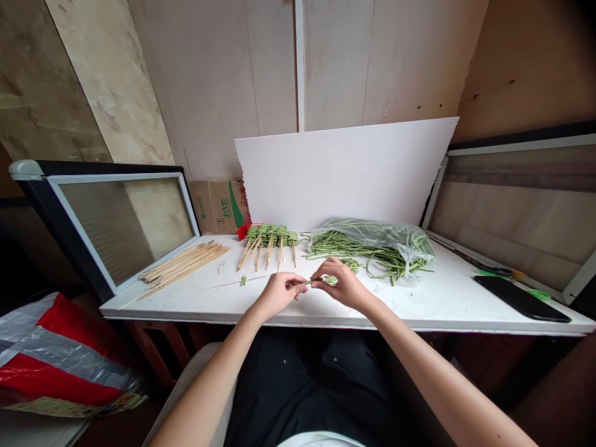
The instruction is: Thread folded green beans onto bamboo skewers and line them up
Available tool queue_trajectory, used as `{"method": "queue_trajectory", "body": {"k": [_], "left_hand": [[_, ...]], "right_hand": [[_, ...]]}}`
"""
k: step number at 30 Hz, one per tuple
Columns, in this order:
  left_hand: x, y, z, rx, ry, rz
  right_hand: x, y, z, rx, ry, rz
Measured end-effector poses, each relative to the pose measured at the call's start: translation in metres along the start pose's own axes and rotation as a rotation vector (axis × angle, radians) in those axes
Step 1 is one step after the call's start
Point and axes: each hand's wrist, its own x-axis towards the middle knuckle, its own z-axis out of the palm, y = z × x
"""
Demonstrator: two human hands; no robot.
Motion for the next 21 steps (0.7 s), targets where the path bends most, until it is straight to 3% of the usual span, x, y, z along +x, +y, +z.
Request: {"method": "queue_trajectory", "body": {"k": [11,17,21], "left_hand": [[-0.006,0.012,0.003,0.113,-0.09,0.14],[-0.005,0.014,-0.001,0.022,-0.138,0.133],[-0.003,0.015,0.0,-0.079,-0.119,0.16]], "right_hand": [[0.0,-0.011,0.015,0.127,0.045,0.011],[-0.001,-0.009,0.022,0.363,0.075,0.109],[0.0,-0.001,0.016,0.462,0.113,0.171]]}}
